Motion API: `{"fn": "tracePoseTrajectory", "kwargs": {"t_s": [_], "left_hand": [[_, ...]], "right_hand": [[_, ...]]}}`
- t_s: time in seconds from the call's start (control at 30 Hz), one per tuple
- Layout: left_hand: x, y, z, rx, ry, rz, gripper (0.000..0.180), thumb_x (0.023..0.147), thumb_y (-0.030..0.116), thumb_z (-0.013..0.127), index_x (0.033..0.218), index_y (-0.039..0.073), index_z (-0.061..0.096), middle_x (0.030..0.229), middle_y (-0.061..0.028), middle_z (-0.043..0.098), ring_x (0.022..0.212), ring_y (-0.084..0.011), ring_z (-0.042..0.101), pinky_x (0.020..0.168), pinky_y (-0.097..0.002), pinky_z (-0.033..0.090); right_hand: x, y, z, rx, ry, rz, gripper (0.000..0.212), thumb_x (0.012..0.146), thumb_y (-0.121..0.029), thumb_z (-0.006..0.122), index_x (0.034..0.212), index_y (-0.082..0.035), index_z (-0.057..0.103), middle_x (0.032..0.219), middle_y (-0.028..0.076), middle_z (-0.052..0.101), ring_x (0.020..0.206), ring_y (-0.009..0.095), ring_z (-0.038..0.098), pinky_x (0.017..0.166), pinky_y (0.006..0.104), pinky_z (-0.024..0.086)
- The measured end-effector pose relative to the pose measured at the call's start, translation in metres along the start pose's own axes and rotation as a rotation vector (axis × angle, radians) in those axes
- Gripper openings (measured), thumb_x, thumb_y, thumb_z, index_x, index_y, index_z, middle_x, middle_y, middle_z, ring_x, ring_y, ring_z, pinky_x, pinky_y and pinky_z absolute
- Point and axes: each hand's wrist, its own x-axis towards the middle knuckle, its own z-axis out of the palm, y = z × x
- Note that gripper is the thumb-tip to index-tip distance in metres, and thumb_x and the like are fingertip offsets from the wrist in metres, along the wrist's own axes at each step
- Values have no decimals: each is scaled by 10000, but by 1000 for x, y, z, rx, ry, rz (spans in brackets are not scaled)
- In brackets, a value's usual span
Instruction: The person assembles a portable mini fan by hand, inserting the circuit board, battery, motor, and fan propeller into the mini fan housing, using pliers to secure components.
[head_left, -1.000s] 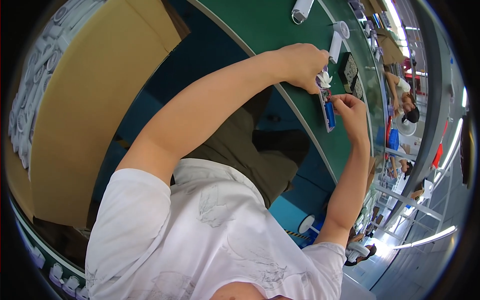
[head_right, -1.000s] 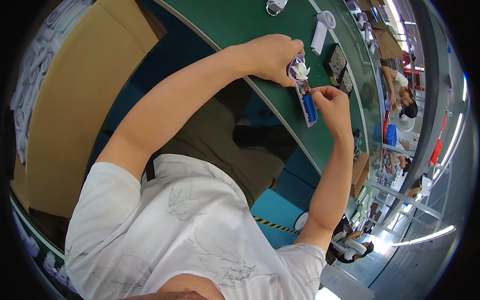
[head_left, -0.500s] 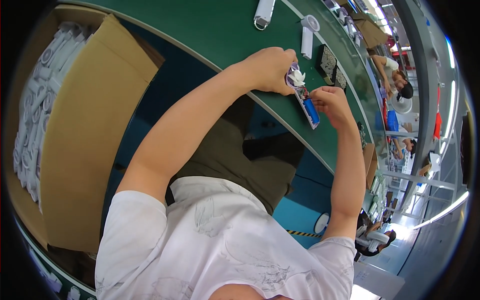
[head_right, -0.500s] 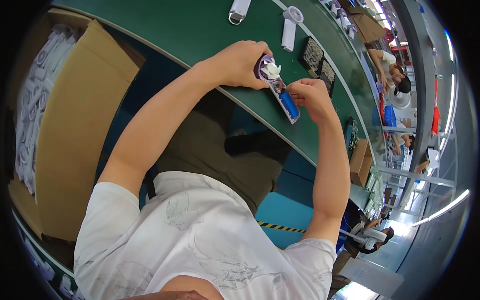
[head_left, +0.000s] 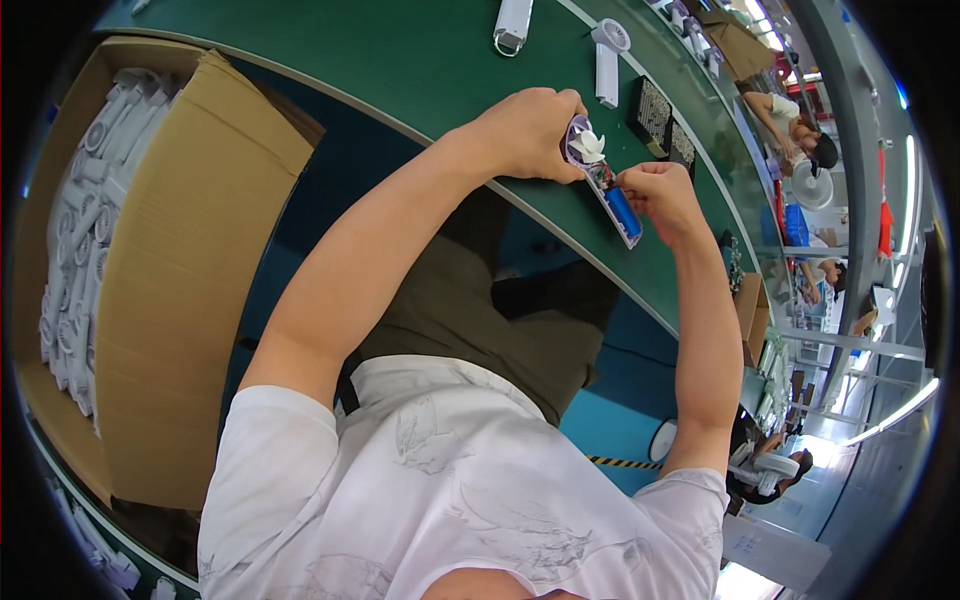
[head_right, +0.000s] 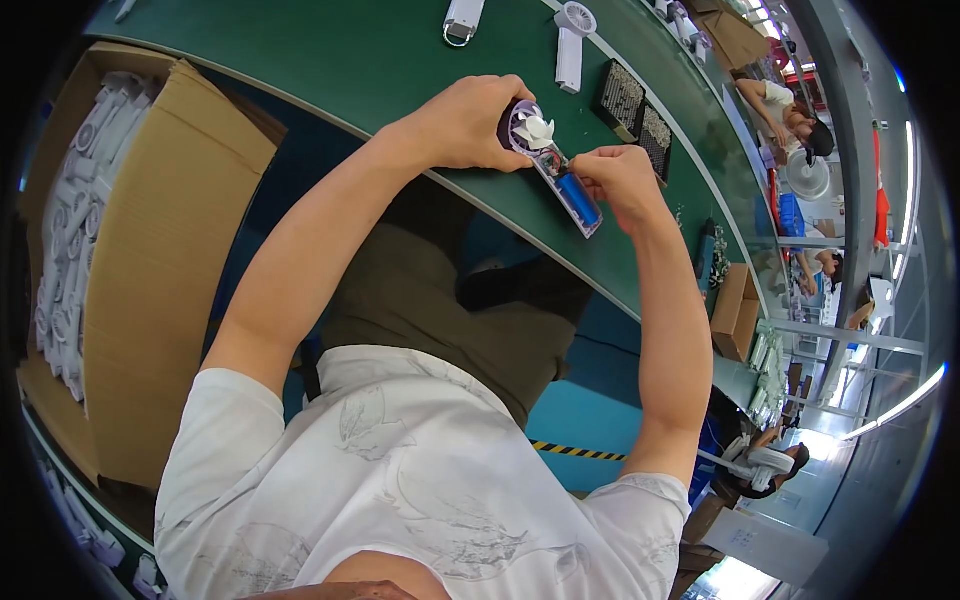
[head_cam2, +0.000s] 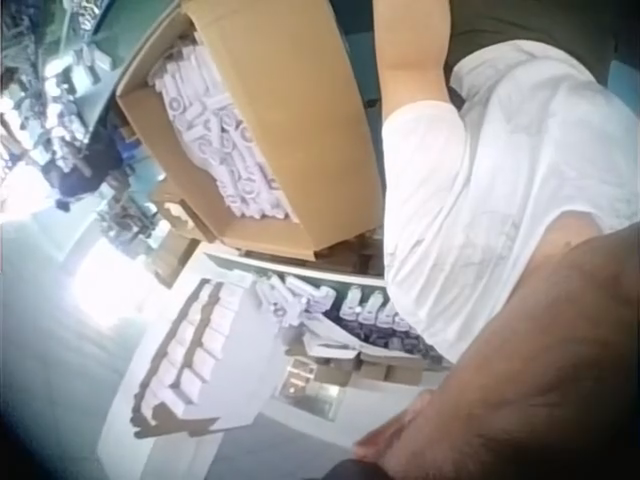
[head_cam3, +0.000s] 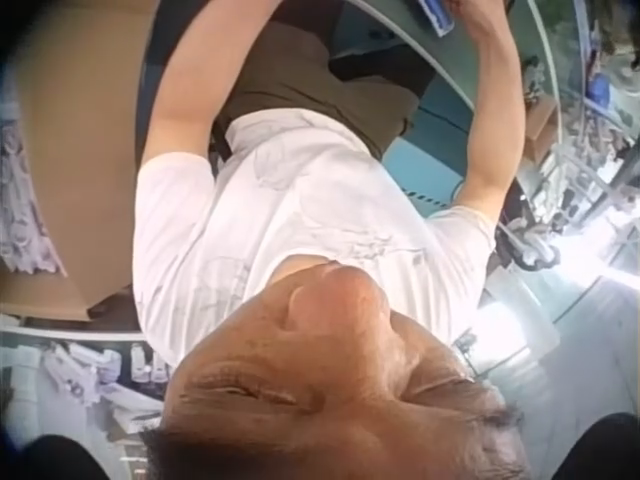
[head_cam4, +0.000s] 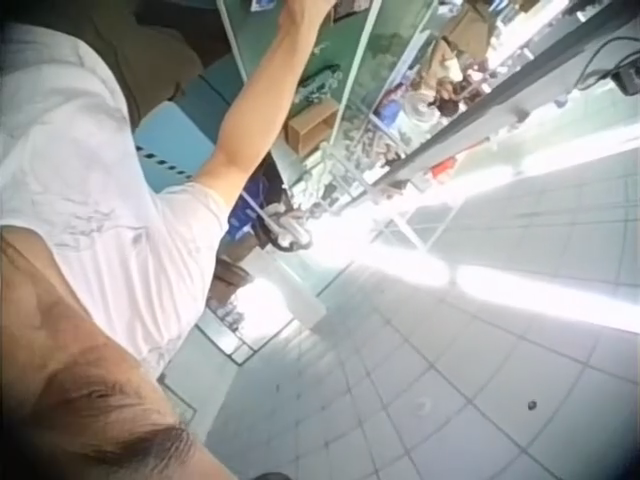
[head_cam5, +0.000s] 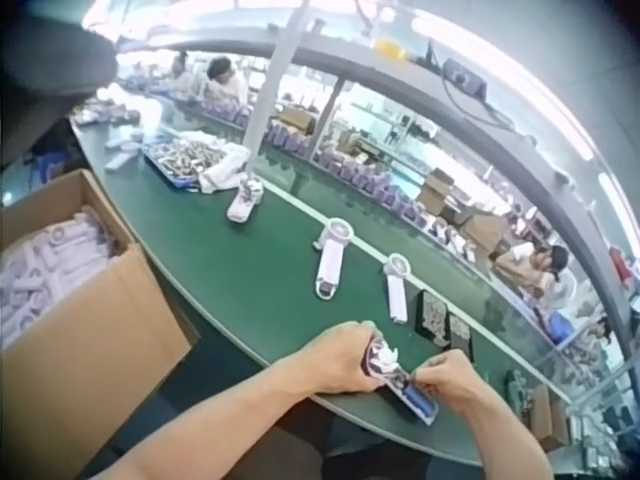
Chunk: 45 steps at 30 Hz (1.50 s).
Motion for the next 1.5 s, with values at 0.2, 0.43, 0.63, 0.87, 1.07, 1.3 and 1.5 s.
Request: {"fn": "tracePoseTrajectory", "kwargs": {"t_s": [0.2,0.43,0.63,0.87,1.07,1.3,1.5], "left_hand": [[0,2,-1,3,-14,-14,646,691,274,920,1179,-18,614,1084,-198,689,1046,-362,671,917,-407,546],[0,0,0,10,9,13,639,694,279,918,1178,-16,623,1075,-196,695,1039,-363,675,907,-408,548],[0,2,0,9,0,-7,634,689,283,921,1169,-10,626,1071,-195,695,1030,-360,676,893,-412,550],[-2,6,-4,-5,-21,-47,633,684,290,923,1160,-7,631,1063,-194,697,1019,-361,678,888,-413,551],[1,-1,1,3,12,1,633,678,296,923,1154,-5,635,1051,-189,701,1020,-367,677,894,-420,549],[0,-1,0,20,11,2,626,678,288,922,1150,-12,641,1056,-189,712,1031,-360,686,901,-409,555],[-1,2,-2,1,-5,-16,635,681,275,925,1168,-18,643,1059,-193,720,1014,-355,699,893,-395,565]], "right_hand": [[-5,-1,3,-100,53,-64,183,756,-127,768,807,46,738,694,45,665,602,101,585,566,243,447],[-11,-7,8,-203,94,-109,195,749,-128,776,818,53,746,706,45,681,621,97,581,589,249,464],[-17,-14,12,-346,120,-139,189,753,-124,765,834,46,756,720,48,696,649,89,603,625,247,487],[-18,-23,12,-461,105,-146,172,781,-119,752,844,41,753,741,48,704,672,92,621,649,243,503],[-1,-14,-10,-102,-66,-13,203,860,-152,749,913,44,754,834,76,723,732,124,666,701,260,555],[0,-9,-14,49,-204,43,209,928,-158,737,986,43,748,856,68,721,743,117,666,697,252,543],[6,-9,-20,33,-243,43,241,886,-138,762,1003,71,779,868,94,729,757,134,671,750,283,572]]}}
